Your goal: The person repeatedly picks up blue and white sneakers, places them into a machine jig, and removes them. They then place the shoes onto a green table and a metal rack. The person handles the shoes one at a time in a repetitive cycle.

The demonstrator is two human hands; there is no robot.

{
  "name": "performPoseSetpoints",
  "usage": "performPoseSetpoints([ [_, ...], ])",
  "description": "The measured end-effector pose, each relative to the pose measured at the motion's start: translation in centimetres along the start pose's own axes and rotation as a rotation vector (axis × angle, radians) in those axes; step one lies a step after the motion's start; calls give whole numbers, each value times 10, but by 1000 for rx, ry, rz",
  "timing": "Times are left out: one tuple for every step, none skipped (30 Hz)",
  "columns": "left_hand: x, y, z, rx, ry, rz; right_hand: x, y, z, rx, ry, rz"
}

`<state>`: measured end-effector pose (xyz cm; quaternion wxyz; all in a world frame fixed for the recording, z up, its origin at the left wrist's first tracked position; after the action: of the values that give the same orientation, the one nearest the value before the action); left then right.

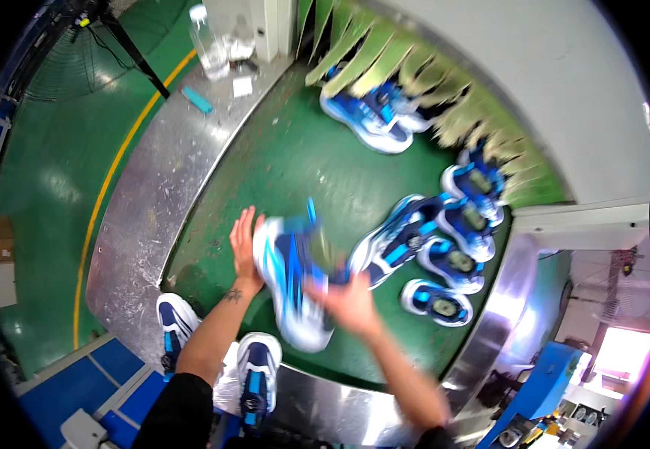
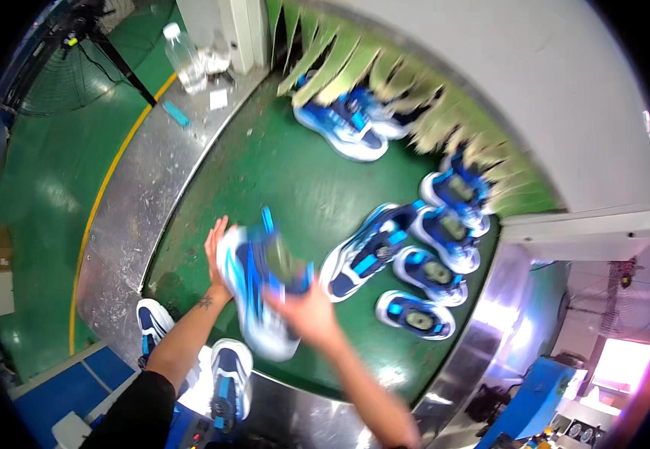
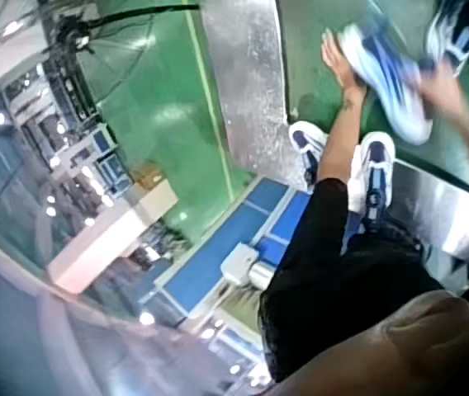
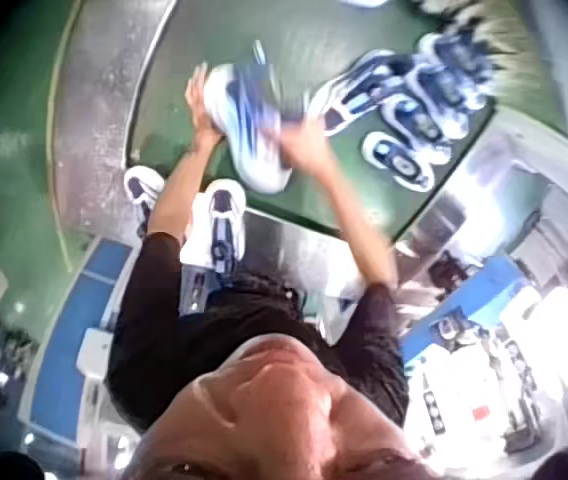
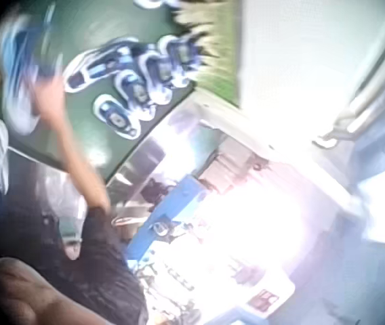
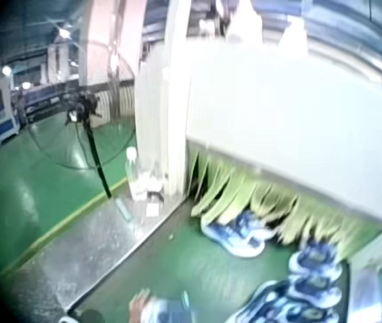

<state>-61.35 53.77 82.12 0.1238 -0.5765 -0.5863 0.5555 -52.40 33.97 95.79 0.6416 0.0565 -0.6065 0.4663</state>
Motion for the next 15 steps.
performPoseSetpoints([
  [-20, -3, -10, 2, -56, 34, -4, 5, 73, -10, 143, -266],
  [-36, 5, -27, -6, -70, 29, -10, -10, 127, -104, 284, -315],
  [-34, -15, -46, -3, -41, -10, 5, -10, 181, -124, 521, -474],
  [-47, -31, -41, 143, -183, 208, 25, -26, 225, -159, 370, -497],
  [-73, -37, -41, 332, -312, 438, 41, -41, 277, -241, 238, -500],
  [-103, -41, -41, 687, -422, 1001, 57, -66, 309, -174, 258, -132],
  [-185, -87, -30, 1285, -449, 1069, 84, -98, 325, -110, 119, -9],
  [-199, -104, 10, 1633, -517, 1220, 105, -113, 338, -50, -215, 214],
  [-246, -136, 38, 2055, -377, 1233, 130, -126, 345, -31, -417, 361],
  [-297, -170, 64, 2175, -199, 924, 149, -131, 367, -236, -579, 480],
  [-333, -199, 83, 2171, -322, 963, 156, -134, 404, -370, -494, 547],
  [-357, -219, 94, 2064, -516, 1114, 140, -131, 438, -619, -417, 482],
  [-363, -263, 98, 1849, -624, 1287, 133, -116, 463, -832, -458, 387],
  [-377, -259, 123, 1829, -691, 1388, 113, -84, 503, -872, -250, -82],
  [-354, -281, 148, 1812, -497, 1451, 98, -38, 531, -785, -193, -609],
])
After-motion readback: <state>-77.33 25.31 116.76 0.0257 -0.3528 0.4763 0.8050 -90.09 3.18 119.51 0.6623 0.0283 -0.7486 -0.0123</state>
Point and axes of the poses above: each hand's wrist, its own z-axis away from the middle knuckle, its own y-axis out of the palm, x = y × z, the point moved 3 cm from there along -z, towards the middle knuckle, and after that the axes turned 11 degrees about z, right-handed, at the moved point
